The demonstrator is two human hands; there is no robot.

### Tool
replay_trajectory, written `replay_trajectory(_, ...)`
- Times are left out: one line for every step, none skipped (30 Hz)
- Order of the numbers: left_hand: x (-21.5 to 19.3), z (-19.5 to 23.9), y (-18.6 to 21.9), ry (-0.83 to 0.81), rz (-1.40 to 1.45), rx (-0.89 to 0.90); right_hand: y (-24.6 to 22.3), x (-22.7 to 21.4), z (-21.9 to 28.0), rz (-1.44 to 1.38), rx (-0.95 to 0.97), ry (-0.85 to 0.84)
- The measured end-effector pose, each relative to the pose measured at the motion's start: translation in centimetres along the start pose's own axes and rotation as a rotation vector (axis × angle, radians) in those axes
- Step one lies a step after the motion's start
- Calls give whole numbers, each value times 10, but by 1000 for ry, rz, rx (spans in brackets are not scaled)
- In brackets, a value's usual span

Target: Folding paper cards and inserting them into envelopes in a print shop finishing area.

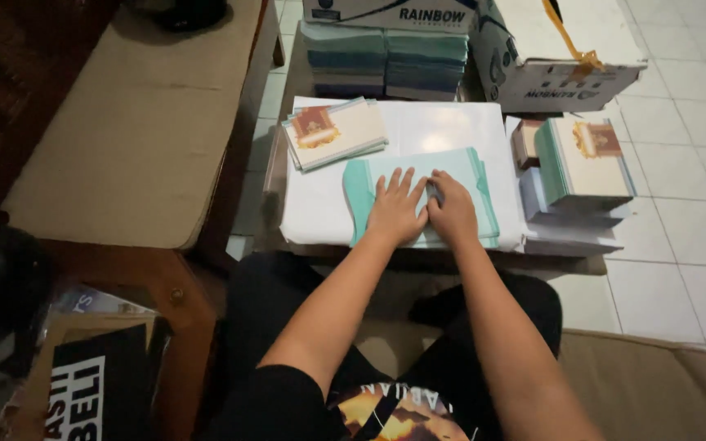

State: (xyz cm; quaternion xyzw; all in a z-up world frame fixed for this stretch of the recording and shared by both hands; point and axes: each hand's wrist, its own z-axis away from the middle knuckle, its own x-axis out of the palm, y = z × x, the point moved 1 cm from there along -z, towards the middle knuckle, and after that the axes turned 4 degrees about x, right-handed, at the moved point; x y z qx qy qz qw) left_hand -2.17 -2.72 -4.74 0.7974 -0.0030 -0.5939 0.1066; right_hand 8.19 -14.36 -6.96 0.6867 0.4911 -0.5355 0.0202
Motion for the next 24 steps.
replay_trajectory(0, 0, 0, -4, -2, 3, 3, 3, 1, -3, 4, 1)
replay_trajectory(1, 0, 0, -28, -14, -3, 7, 6, 1, 13, -8, 13)
replay_trajectory(0, -2, 0, -48, -27, -8, 10, 8, -1, 30, -23, 30)
replay_trajectory(1, -2, 0, -48, -32, -4, 11, 7, 1, 28, -21, 34)
replay_trajectory(2, -3, 0, -77, -55, -7, 10, 7, 3, 53, -42, 55)
replay_trajectory(3, -4, 0, -106, -78, -10, 10, 8, 4, 79, -62, 76)
replay_trajectory(5, -3, 0, -112, -81, -9, 9, 7, 10, 74, -57, 75)
replay_trajectory(7, -2, 0, -98, -81, -11, 7, 7, 15, 81, -67, 108)
replay_trajectory(8, -3, -1, -83, -81, -12, 5, 7, 18, 89, -78, 143)
replay_trajectory(15, -4, -3, -87, -86, -9, -10, 3, 34, 84, -74, 145)
replay_trajectory(22, -7, -6, -66, -92, -5, -26, -3, 49, 121, -108, 247)
replay_trajectory(28, -10, -9, -45, -98, 0, -41, -8, 63, 159, -142, 350)
replay_trajectory(30, -11, -11, -52, -99, -1, -42, 18, 81, 155, -137, 346)
replay_trajectory(33, -13, -13, -65, -81, -16, -44, 43, 99, 85, -204, 345)
replay_trajectory(36, -13, -14, -79, -61, -30, -46, 68, 119, 15, -270, 344)
replay_trajectory(27, -6, -8, -87, -61, -31, -44, 78, 126, 12, -264, 339)
replay_trajectory(15, -6, -5, -122, -46, -39, -43, 89, 126, 28, -219, 217)
replay_trajectory(3, -6, -1, -157, -31, -46, -42, 99, 125, 43, -174, 95)
replay_trajectory(6, -8, -2, -150, -41, -39, -43, 106, 118, 40, -175, 108)
replay_trajectory(9, -9, -4, -168, -45, -45, -43, 115, 111, 62, -114, -71)
replay_trajectory(13, -9, -5, -187, -45, -52, -43, 125, 105, 84, -52, -253)
replay_trajectory(9, -10, -6, -182, -52, -47, -44, 130, 99, 82, -54, -243)
replay_trajectory(6, -9, -4, -191, -41, -49, -42, 137, 97, 106, 12, -429)
replay_trajectory(4, -8, -2, -201, -30, -51, -40, 143, 95, 131, 79, -615)
